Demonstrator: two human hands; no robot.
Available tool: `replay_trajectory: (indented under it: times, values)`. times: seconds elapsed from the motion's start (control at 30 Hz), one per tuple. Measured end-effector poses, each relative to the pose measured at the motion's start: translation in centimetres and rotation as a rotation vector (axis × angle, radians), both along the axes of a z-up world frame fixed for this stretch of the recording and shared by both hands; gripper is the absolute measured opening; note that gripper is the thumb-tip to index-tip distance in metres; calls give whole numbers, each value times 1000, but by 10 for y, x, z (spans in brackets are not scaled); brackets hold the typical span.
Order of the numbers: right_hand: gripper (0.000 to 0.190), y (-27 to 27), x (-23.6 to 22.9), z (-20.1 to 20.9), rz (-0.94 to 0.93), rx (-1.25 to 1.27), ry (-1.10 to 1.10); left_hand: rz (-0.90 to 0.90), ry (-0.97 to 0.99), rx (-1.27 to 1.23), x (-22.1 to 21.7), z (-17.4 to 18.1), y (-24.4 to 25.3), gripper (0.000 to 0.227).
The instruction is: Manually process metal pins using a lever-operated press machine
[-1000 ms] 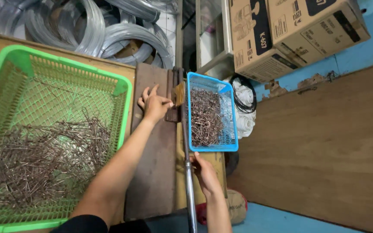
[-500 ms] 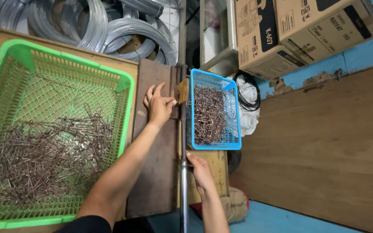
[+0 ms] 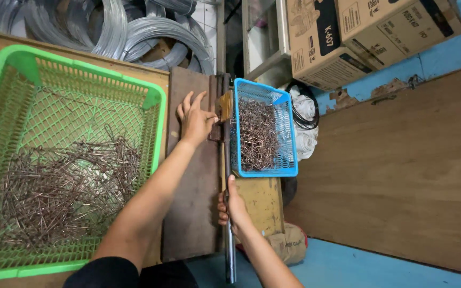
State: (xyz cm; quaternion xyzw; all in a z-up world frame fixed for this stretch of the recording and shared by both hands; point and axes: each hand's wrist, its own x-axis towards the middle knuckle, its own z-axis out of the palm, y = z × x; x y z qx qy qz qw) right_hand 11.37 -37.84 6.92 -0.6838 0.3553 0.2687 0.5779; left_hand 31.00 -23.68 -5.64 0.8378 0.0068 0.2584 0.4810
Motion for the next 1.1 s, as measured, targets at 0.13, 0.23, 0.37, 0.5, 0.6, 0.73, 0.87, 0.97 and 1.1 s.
replay_trajectory:
  times: [0.13, 0.23, 0.37, 0.5, 0.6, 0.73, 0.87, 0.97, 1.1]
  values:
    - [77, -10, 6, -39, 4, -217, -12, -76, 237, 97, 1, 8, 4, 9]
    - [83, -33, 11, -81, 100, -355, -17, -79, 223, 106, 0, 15, 3, 11]
    - [87, -39, 9, -99, 193, -501, -18, -92, 186, 207, -2, 18, 5, 10]
    - [100, -16, 9, -65, 290, -651, -44, -83, 176, 230, -2, 21, 5, 11]
    - [103, -39, 10, -109, 330, -705, -72, -53, 176, 214, -3, 26, 4, 10]
    - [99, -37, 2, -103, 317, -698, -108, -62, 174, 206, -6, 19, -2, 10]
    - [102, -33, 12, -98, 355, -699, -89, -36, 203, 195, 1, 18, 4, 9]
    - [102, -30, 10, -90, 350, -724, -72, -52, 227, 160, 1, 15, 0, 7]
    - [57, -40, 4, -119, 30, -492, -330, -41, 257, 168, 2, 12, -1, 8]
